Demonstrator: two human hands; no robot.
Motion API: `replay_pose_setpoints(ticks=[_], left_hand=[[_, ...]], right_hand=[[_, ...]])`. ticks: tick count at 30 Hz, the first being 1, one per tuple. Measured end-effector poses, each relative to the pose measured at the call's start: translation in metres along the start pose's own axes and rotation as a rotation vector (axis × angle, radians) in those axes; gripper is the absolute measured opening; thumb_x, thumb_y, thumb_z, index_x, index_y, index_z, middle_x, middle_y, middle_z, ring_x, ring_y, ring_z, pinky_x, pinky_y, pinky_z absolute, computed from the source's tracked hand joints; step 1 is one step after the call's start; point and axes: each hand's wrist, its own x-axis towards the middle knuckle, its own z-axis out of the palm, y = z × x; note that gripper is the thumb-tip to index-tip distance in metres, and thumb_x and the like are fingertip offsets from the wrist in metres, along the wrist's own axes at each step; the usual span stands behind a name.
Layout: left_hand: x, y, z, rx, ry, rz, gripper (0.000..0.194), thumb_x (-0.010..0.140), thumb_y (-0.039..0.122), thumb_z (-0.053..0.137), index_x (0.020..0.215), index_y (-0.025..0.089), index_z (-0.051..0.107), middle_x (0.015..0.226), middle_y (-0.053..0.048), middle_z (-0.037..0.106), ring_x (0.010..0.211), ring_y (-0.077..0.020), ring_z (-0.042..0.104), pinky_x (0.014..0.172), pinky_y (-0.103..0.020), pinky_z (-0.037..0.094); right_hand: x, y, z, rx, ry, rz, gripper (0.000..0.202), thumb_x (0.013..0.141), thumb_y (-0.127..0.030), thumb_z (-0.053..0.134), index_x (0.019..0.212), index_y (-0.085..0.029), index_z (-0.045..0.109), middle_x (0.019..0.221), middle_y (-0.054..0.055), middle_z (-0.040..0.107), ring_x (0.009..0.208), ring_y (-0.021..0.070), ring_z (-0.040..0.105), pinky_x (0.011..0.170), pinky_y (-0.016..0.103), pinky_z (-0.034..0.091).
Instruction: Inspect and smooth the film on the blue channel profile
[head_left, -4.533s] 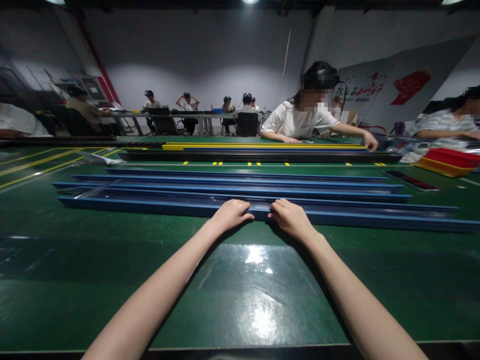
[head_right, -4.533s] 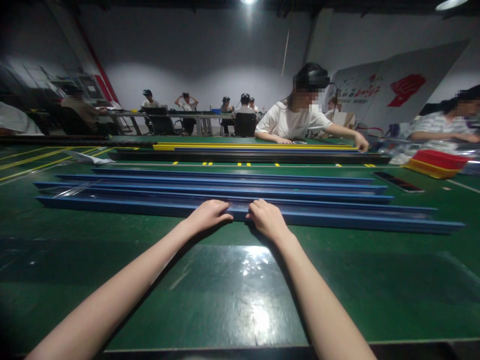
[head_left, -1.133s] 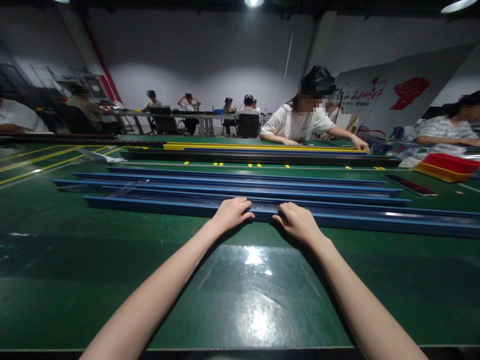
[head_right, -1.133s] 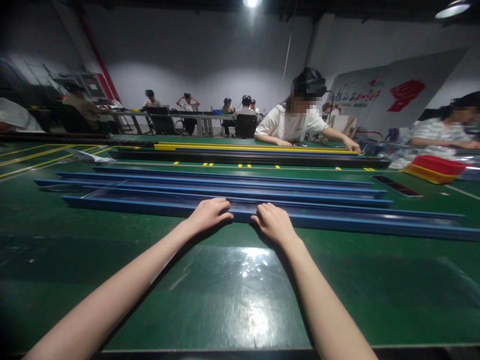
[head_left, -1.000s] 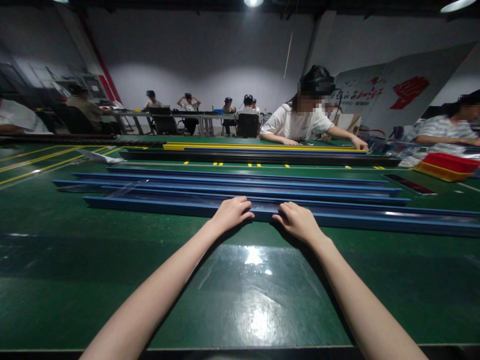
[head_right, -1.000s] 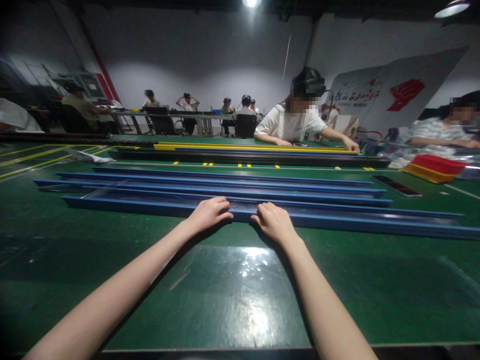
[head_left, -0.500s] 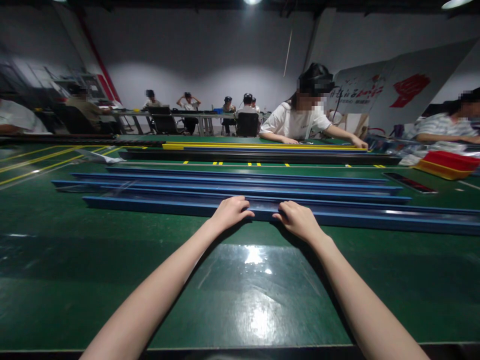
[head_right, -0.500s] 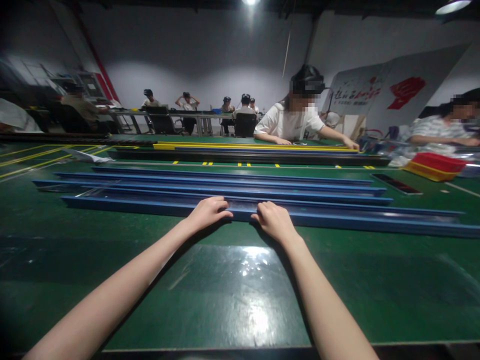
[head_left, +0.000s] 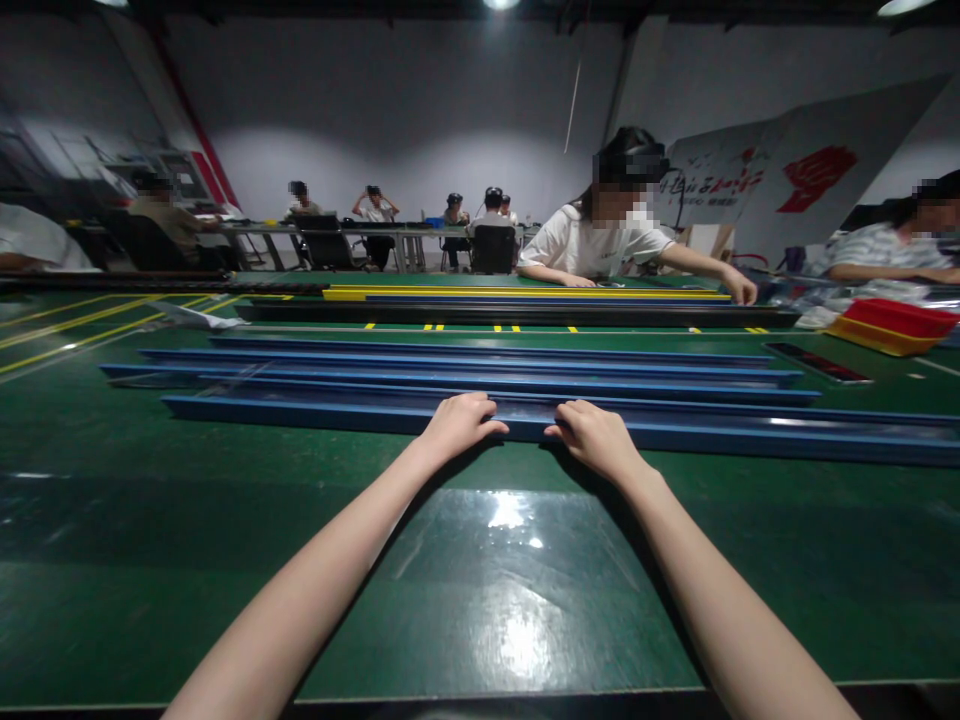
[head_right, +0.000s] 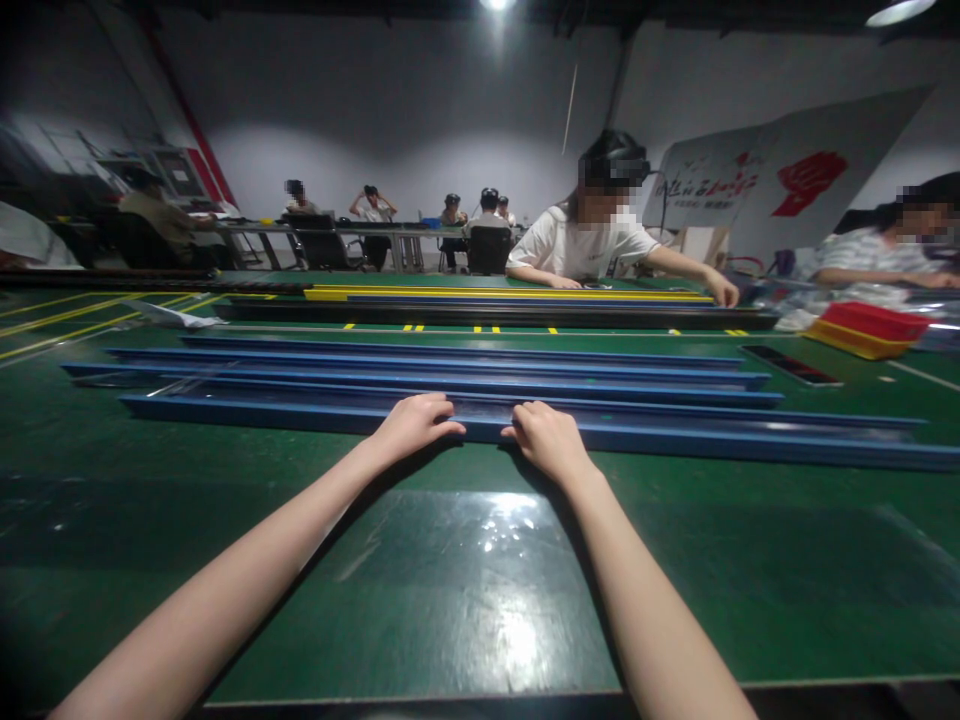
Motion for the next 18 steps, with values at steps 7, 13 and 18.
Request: replay_pose_setpoints(ticks=[7,13,18], left_hand=[[0.0005,0.0014,-0.0007,0.015,0.002,0.006,0.032,0.081,0.048,0.050,0.073,0.019,0.061,0.079,-0.001,0.059,0.075,-0.0153,0.056,0.059,-0.022,0.035],[-0.0003,0.0016,-0.0007,0.001,-0.003,-0.013,0.031,0.081,0.047,0.051,0.074,0.019,0.061,0.079,-0.001,0.059,0.075,-0.0156,0.056,0.059,-0.022,0.035],[-0.0006,0.0015,0.0027,0.000,0.002,-0.026,0.030,0.081,0.046,0.051,0.077,0.018,0.061,0.083,-0.002,0.059,0.078,-0.0160,0.056,0.061,-0.023,0.038]], right_hand=[[0.0003,-0.0011,-0.0016,-0.011,-0.001,-0.001,0.024,0.087,-0.037,0.041,0.080,-0.019,0.055,0.082,0.005,0.061,0.079,0.0157,0.054,0.059,0.024,0.028],[0.0007,-0.0011,-0.0006,-0.025,-0.009,-0.010,0.024,0.088,-0.037,0.041,0.080,-0.018,0.054,0.082,0.005,0.061,0.079,0.0159,0.053,0.058,0.024,0.028],[0.0011,-0.0012,0.0002,-0.024,-0.010,0.009,0.024,0.086,-0.038,0.042,0.080,-0.019,0.054,0.083,0.005,0.061,0.079,0.0162,0.053,0.059,0.025,0.029]])
